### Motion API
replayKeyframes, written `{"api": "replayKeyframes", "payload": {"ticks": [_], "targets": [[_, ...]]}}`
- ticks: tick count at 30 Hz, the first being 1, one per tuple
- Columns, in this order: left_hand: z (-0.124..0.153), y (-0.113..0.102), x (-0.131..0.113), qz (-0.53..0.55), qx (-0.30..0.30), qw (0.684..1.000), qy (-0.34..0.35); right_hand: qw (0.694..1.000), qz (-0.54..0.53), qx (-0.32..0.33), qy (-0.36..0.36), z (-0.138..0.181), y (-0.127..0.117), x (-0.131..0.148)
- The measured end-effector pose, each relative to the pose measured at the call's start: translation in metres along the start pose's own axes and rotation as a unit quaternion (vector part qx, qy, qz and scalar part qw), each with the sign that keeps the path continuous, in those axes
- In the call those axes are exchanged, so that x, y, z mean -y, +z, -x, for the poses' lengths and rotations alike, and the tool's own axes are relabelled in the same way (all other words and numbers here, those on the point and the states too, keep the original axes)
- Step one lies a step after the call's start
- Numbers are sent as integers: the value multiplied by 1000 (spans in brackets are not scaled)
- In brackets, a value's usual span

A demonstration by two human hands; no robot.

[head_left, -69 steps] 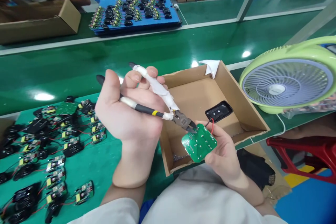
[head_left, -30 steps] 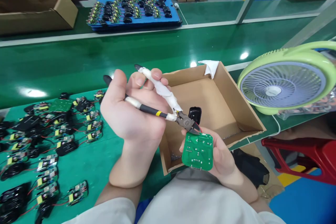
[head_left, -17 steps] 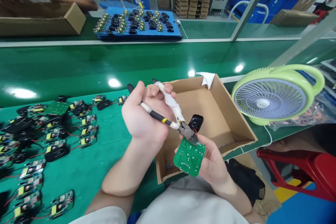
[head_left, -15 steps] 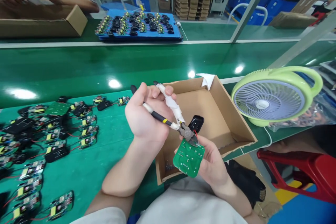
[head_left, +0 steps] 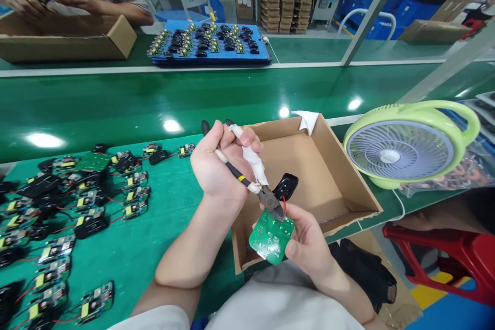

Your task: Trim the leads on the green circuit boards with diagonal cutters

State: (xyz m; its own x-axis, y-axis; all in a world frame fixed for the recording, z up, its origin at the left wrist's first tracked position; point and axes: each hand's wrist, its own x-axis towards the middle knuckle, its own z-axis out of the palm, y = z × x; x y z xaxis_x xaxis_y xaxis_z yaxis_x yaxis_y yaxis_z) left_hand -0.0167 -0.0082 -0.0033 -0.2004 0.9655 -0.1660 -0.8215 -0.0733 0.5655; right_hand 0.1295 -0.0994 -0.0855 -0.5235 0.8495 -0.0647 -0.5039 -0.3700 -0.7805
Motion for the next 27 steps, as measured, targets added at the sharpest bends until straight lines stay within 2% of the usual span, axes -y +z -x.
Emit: {"api": "replayKeyframes", "payload": {"ticks": [6, 11, 18, 27], "targets": [[4, 4, -6, 4, -11, 1000, 11, 1000, -13, -6, -24, 0, 1, 6], [9, 4, -6, 20, -21, 999, -18, 999, 1, 0, -36, -2, 1, 7], [15, 5, -3, 31, -25, 999, -28, 998, 1, -39, -53, 0, 0, 4], [14, 5, -2, 18, -32, 999, -5, 998, 19, -49, -28, -2, 0, 5]]}}
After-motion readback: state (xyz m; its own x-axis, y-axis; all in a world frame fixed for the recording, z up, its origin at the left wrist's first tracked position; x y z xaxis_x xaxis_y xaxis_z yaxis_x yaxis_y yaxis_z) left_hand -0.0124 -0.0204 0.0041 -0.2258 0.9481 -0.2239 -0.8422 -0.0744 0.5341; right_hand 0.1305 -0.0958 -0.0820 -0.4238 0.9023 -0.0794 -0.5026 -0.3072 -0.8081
